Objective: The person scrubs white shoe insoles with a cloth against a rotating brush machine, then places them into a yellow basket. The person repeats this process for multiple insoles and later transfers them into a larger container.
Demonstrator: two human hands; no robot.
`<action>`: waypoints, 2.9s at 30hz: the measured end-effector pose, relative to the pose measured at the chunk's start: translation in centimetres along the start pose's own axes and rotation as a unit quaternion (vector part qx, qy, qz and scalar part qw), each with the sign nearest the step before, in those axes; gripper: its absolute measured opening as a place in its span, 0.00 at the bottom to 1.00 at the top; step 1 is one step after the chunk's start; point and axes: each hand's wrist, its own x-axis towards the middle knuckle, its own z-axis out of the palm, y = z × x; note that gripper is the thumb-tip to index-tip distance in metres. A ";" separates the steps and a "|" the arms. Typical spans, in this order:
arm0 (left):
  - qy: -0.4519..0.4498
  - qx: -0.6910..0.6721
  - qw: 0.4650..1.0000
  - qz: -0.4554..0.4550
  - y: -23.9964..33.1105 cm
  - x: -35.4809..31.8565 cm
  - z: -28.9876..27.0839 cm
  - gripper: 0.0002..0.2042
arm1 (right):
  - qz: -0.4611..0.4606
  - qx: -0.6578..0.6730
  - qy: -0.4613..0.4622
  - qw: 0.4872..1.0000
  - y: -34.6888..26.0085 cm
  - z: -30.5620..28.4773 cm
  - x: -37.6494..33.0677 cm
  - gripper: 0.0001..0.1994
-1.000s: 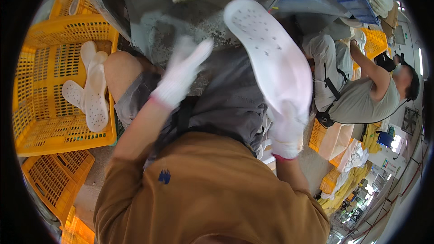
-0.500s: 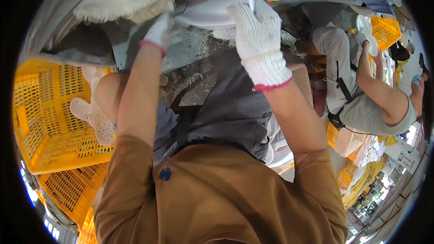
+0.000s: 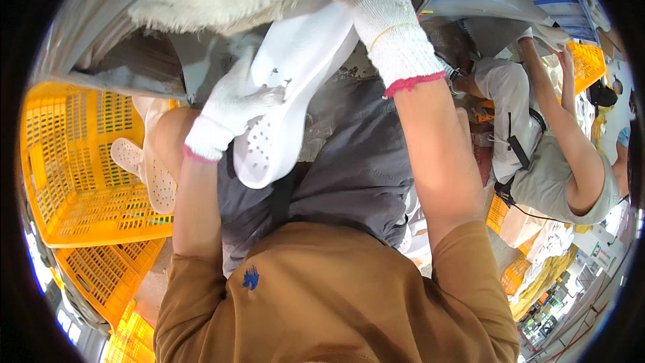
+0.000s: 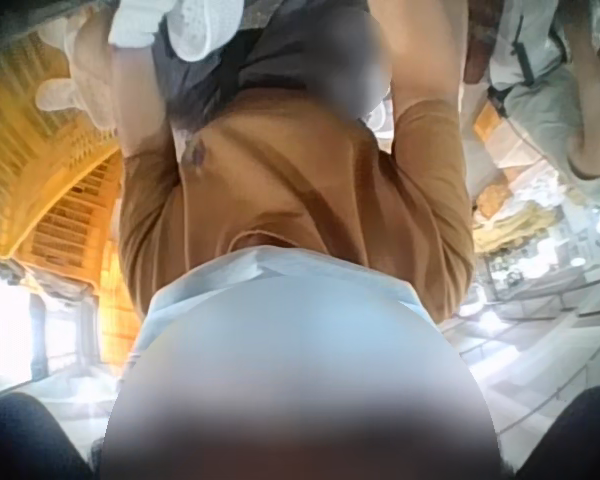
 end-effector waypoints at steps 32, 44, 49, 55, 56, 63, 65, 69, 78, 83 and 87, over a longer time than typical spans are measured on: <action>0.047 -0.384 0.909 -0.156 3.3 4.1 10.6 0.27 | 0.204 0.449 0.042 0.869 -2.5 -6.0 -4.3 0.33; 0.058 -0.710 0.685 -0.149 2.7 2.3 8.8 0.31 | -0.060 -0.021 -0.114 0.991 -11.8 -9.1 -12.9 0.31; -0.075 -0.718 0.692 -0.005 -3.8 8.2 6.3 0.20 | -0.059 0.071 0.052 0.994 -15.3 -6.9 -9.4 0.24; 0.006 -0.676 0.736 -0.018 -4.8 11.7 4.9 0.23 | -0.028 0.173 0.149 0.973 -13.0 -4.9 -10.0 0.20; -0.028 -0.683 0.730 -0.025 -4.3 10.9 5.4 0.24 | -0.018 0.189 0.160 0.969 -12.9 -4.4 -9.8 0.17; 0.211 -0.388 0.891 0.105 0.0 7.8 7.8 0.26 | 0.008 0.080 0.111 0.991 -12.9 -2.8 -4.7 0.07; 0.192 -0.403 0.890 0.097 0.7 7.6 8.3 0.24 | 0.055 0.124 0.152 0.979 -12.7 -2.1 -4.3 0.09; 0.181 -0.427 0.875 0.140 2.0 7.2 8.2 0.22 | 0.053 0.124 0.169 0.976 -12.9 -2.8 -3.8 0.10; 0.067 -0.633 0.732 -0.244 2.7 9.3 5.0 0.28 | 0.060 0.314 -0.156 0.935 -13.9 -9.1 -7.2 0.30; 0.002 -0.679 0.734 0.010 2.1 10.9 3.9 0.28 | 0.197 0.707 -0.239 0.636 -12.3 -6.5 -4.8 0.26; 0.026 -0.718 0.691 -0.082 1.6 9.5 5.8 0.28 | 0.227 0.573 -0.161 0.771 -15.3 -9.9 -10.8 0.39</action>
